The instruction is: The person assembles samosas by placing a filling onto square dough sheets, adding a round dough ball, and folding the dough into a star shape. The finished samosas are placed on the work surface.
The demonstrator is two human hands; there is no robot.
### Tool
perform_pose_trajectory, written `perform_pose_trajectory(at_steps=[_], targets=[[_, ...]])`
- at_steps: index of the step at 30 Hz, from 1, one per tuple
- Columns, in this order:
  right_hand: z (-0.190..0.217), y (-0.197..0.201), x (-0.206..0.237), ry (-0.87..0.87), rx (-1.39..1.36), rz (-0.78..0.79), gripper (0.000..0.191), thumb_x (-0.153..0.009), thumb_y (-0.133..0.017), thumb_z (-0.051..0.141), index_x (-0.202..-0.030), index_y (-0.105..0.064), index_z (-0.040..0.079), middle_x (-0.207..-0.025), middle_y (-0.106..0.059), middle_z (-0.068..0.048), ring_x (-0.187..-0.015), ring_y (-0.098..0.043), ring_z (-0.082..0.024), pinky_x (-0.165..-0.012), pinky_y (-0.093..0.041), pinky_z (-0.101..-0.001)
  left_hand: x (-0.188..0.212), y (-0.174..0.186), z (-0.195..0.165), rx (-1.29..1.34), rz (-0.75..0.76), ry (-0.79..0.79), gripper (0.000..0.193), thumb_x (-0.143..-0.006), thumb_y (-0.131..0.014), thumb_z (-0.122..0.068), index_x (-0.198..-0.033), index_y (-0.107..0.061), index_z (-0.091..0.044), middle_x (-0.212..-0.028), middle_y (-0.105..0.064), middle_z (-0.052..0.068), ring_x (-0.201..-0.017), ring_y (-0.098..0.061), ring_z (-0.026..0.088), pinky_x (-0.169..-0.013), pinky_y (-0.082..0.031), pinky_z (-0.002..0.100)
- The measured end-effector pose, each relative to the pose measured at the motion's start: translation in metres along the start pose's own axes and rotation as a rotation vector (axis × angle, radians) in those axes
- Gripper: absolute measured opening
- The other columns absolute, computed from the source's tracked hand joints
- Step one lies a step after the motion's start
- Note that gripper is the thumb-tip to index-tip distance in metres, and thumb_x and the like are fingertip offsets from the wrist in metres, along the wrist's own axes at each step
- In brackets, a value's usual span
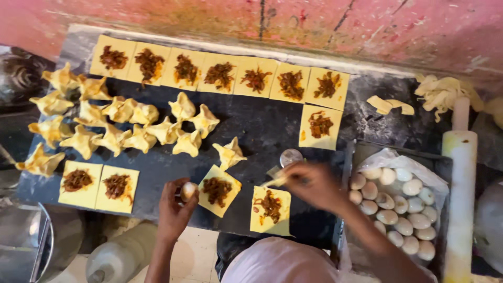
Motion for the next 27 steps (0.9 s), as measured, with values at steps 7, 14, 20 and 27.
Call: perform_pose_trajectory(at_steps=[7, 14, 20, 27], targets=[[0.057, -0.15, -0.034, 0.434, 0.272, 0.056, 0.027, -0.083, -0.072, 0.003, -0.109, -0.075, 0.001, -0.1, -0.072, -0.011, -0.097, -0.066, -0.03, -0.089, -0.053, -0.0396, 0.019, 0.029, -0.007, 0.06, -0.076, -0.037, 0.039, -0.087, -0.077, -0.01, -0.122, -0.062, -0.003, -0.109, -0.062, 0.007, -0.09, -0.067, 0.014, -0.066, -0.055, 0.025], [0.044, -0.196, -0.008, 0.373, 0.485, 0.064, 0.04, -0.082, -0.061, -0.006, -0.12, -0.069, 0.001, -0.114, -0.062, -0.011, -0.108, -0.06, -0.03, -0.092, -0.052, -0.0386, 0.028, 0.057, 0.012, 0.053, -0.066, 0.077, 0.04, -0.085, -0.078, -0.011, -0.121, -0.063, -0.004, -0.106, -0.065, 0.006, -0.084, -0.067, 0.014, -0.062, -0.055, 0.027], [0.054, -0.225, -0.023, 0.29, 0.466, 0.101, 0.034, -0.084, -0.063, -0.004, -0.117, -0.069, 0.002, -0.114, -0.064, -0.01, -0.112, -0.061, -0.031, -0.093, -0.052, -0.04, 0.01, 0.079, 0.011, 0.105, 0.02, -0.021, 0.041, -0.083, -0.077, -0.004, -0.122, -0.062, -0.004, -0.108, -0.062, 0.008, -0.088, -0.067, 0.015, -0.065, -0.055, 0.027], [0.065, -0.21, -0.01, 0.246, 0.243, 0.111, 0.033, -0.085, -0.065, -0.004, -0.118, -0.073, 0.0, -0.124, -0.066, -0.016, -0.114, -0.062, -0.032, -0.089, -0.054, -0.0389, -0.028, 0.101, 0.008, 0.14, 0.137, -0.072, 0.044, -0.082, -0.075, -0.002, -0.124, -0.061, -0.004, -0.11, -0.062, 0.007, -0.089, -0.069, 0.015, -0.063, -0.055, 0.025]])
Point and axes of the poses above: each hand's wrist, its own x-axis away from the middle knuckle, its own y-axis out of the back of the hand, z = x × y, the point moved 6 cm from there along -x, towards the middle knuckle
